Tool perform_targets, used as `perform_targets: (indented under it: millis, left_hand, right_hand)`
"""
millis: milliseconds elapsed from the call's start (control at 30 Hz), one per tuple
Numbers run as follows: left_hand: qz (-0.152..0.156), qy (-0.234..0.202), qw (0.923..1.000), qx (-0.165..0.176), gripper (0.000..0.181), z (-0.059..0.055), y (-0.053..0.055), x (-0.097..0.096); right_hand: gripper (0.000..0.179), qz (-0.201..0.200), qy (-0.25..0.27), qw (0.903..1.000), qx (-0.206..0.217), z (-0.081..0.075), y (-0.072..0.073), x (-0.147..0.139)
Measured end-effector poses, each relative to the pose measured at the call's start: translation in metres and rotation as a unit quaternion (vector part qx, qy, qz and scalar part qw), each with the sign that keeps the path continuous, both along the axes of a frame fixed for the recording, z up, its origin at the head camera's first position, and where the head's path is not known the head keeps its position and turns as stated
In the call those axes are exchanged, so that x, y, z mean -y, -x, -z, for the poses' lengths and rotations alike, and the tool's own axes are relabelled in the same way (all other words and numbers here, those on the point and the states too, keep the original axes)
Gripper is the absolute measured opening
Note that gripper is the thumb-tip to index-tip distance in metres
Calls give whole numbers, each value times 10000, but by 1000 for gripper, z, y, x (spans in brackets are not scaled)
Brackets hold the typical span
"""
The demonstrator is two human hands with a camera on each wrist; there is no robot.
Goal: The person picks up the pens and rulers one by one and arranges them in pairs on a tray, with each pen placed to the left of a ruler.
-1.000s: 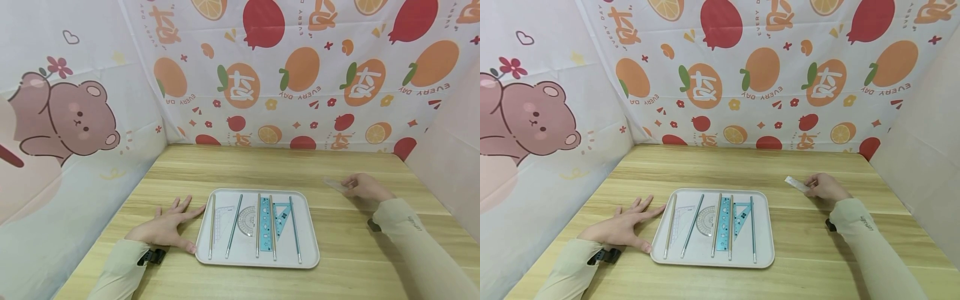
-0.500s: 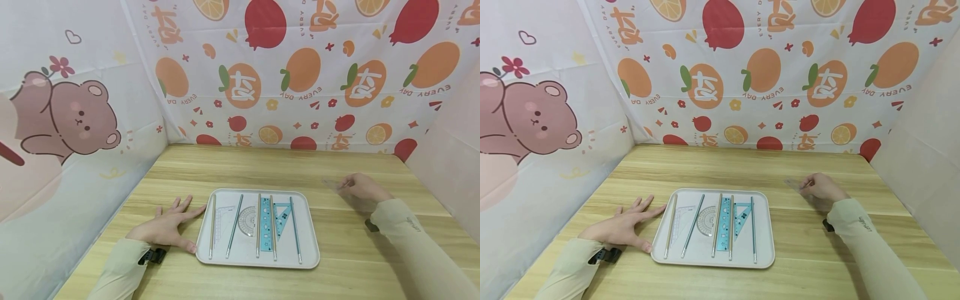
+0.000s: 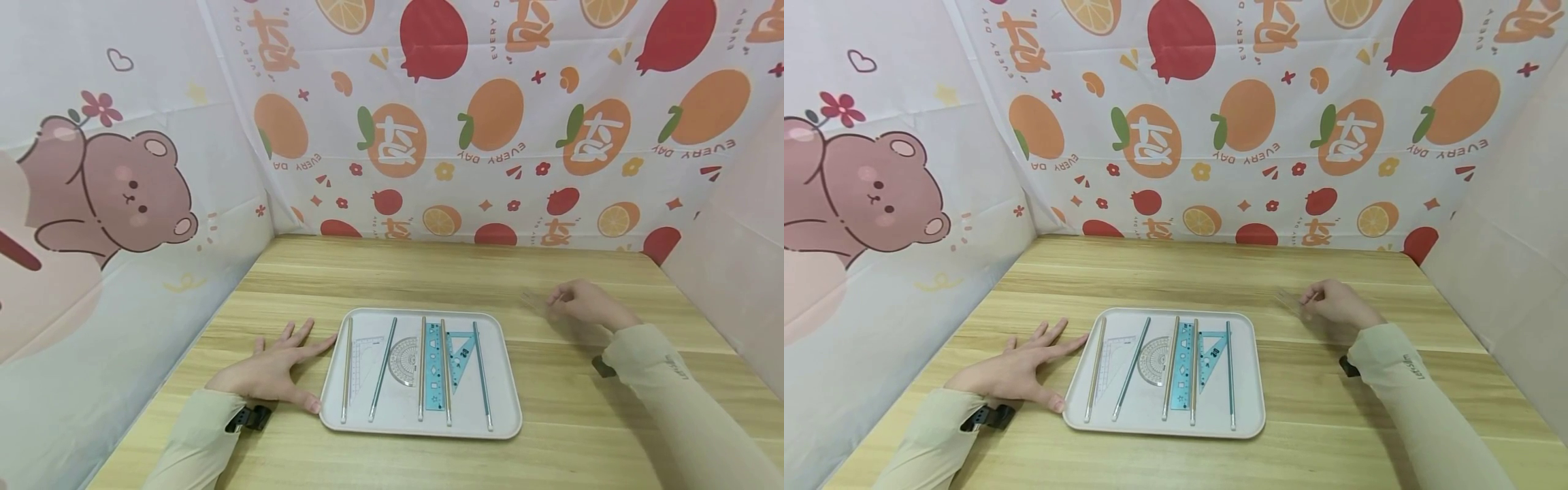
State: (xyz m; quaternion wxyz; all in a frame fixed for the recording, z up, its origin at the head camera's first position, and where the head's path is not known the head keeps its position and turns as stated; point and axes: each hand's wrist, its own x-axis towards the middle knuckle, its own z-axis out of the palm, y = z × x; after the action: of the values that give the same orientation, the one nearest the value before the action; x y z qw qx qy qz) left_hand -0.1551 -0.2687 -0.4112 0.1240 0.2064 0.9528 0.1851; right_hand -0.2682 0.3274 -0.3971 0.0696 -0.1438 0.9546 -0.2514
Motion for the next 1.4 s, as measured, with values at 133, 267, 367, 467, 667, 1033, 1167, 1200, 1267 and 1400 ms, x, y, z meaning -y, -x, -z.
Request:
perform_targets:
  millis: [133,267,367,467,667,1033,1167,1200,1267,1400]
  left_hand:
    - [-2,16,10000,-1,124,1,0,0]
    - [-8,48,10000,-10,124,1,0,0]
    - [-22,53,10000,-4,125,1,0,0]
    - [-24,25,10000,15,125,0,-1,-1]
    - [-29,-18,10000,67,125,-1,-1,-1]
    - [-17,29,10000,60,125,-1,1,0]
    - [-20,-4,10000,96,125,-1,1,0]
    - [-19,-11,9999,99,126,-1,1,0]
    - [-21,-31,9999,117,125,-1,1,0]
    - [-19,-59,9999,135,125,-2,1,0]
  right_hand:
    - [18,-75,52,10000,13,-3,0,4]
    - [17,-150,113,9998,9,-5,0,8]
    - [19,-134,232,9995,135,-8,-2,12]
    - [21,-94,407,9987,298,-11,-5,18]
    - [26,-142,724,9963,446,-15,-10,26]
    - [30,-268,1114,9915,620,-16,-16,34]
    - [33,-272,1289,9887,718,-17,-20,39]
    - [33,-273,1331,9880,741,-18,-21,41]
    - [35,-286,1389,9869,763,-18,-23,43]
    - [37,-211,1441,9854,877,-18,-27,48]
